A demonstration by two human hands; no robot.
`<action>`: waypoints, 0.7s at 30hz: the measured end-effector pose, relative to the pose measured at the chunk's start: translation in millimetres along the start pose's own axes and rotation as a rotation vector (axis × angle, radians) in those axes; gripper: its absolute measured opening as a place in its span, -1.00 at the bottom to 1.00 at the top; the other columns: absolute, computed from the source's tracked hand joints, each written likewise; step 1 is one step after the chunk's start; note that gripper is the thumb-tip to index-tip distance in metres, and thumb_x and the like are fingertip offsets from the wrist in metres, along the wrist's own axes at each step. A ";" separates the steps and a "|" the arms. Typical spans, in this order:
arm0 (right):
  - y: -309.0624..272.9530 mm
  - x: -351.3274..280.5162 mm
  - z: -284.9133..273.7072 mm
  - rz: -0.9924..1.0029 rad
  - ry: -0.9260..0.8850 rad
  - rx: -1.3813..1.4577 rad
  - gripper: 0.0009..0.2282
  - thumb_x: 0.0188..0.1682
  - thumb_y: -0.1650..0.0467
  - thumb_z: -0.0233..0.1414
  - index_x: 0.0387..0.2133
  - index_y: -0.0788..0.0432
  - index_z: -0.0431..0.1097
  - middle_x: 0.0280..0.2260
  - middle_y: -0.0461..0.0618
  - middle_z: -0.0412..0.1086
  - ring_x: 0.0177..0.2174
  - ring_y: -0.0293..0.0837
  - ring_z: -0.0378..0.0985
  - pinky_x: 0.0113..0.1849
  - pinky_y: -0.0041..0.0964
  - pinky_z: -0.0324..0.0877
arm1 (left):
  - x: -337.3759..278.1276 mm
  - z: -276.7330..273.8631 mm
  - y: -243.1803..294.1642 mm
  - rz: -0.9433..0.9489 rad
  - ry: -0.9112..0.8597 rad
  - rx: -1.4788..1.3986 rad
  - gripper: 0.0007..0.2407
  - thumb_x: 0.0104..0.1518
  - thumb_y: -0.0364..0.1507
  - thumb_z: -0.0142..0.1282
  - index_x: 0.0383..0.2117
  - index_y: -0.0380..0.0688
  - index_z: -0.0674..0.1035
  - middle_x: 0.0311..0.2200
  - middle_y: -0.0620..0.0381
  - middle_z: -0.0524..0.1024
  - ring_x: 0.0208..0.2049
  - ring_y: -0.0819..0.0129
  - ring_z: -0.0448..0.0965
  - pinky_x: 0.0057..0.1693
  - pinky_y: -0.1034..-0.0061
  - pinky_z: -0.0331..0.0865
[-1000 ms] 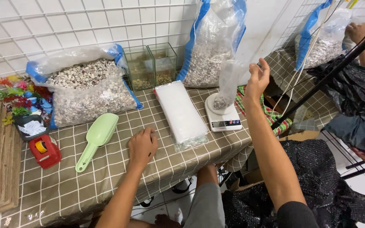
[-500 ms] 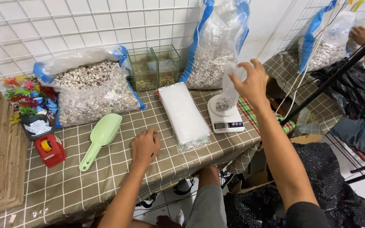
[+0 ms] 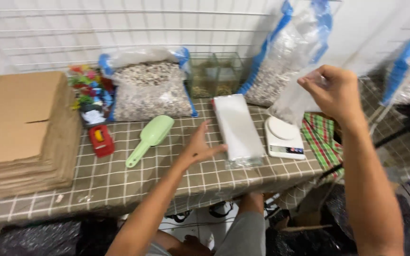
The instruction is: Package aquarium gravel and other small items into bags, weigh them, and wrap them for shipping.
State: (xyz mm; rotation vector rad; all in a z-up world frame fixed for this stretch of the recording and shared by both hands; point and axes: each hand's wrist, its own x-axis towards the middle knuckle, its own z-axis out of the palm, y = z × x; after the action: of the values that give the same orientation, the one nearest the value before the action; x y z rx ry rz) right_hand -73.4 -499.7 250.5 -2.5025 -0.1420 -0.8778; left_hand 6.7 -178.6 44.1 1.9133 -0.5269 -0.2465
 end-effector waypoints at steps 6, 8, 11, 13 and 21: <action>-94.1 17.4 5.6 -0.340 -0.329 0.285 -0.93 0.05 0.50 0.15 -0.29 0.32 0.49 -0.34 0.14 0.53 -0.47 -0.18 0.60 -0.50 -0.49 0.53 | -43.8 -22.3 67.2 0.124 -0.291 -0.243 0.14 -0.38 0.16 0.23 0.43 0.00 -0.09 0.47 -0.06 -0.06 0.44 0.05 0.00 0.37 0.04 0.07; -132.2 16.7 26.1 -0.304 -0.317 0.341 -0.94 -0.06 0.49 0.24 -0.37 0.23 0.54 -0.43 0.10 0.53 -0.51 -0.21 0.46 -0.48 -0.43 0.35 | -46.0 -28.2 52.9 0.268 -0.327 -0.343 0.05 -0.28 -0.01 0.34 0.43 -0.09 0.00 0.43 -0.16 0.02 0.43 0.02 0.00 0.42 0.02 -0.06; -168.1 15.3 46.3 -0.287 -0.327 0.442 -0.91 -0.18 0.46 0.35 -0.44 0.11 0.60 -0.57 0.02 0.51 -0.55 -0.27 0.29 -0.46 -0.39 0.14 | -64.9 -43.9 60.7 0.367 -0.485 -0.586 -0.25 -0.17 -0.26 0.45 0.23 -0.19 0.33 0.11 -0.10 0.36 0.14 0.17 0.29 0.16 0.16 0.19; -185.6 20.6 60.0 -0.319 -0.341 0.488 -0.90 -0.19 0.44 0.35 -0.44 0.10 0.61 -0.60 -0.02 0.49 -0.55 -0.31 0.26 -0.48 -0.42 0.11 | -78.9 -53.7 68.2 0.325 -0.599 -0.718 -0.45 -0.17 -0.33 0.44 0.04 -0.19 0.57 -0.17 0.07 0.62 -0.14 0.35 0.60 -0.14 0.31 0.56; -170.3 65.5 159.3 -0.183 -0.130 0.346 -0.71 -0.15 0.23 0.37 -0.22 0.06 0.60 -0.66 0.02 0.35 -0.62 -0.12 0.41 -0.50 -0.27 0.28 | -75.4 -43.8 -2.2 0.056 -0.363 -1.106 -0.68 0.00 -0.70 0.30 -0.09 -0.48 0.51 -0.29 -0.39 0.61 -0.30 -0.24 0.68 -0.22 -0.10 0.63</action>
State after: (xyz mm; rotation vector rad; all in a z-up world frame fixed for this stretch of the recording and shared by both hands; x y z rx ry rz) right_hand 25.4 -278.6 251.8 -2.2428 -0.5272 -0.6910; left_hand -41.3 -106.5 53.9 0.7753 -0.5183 -0.6903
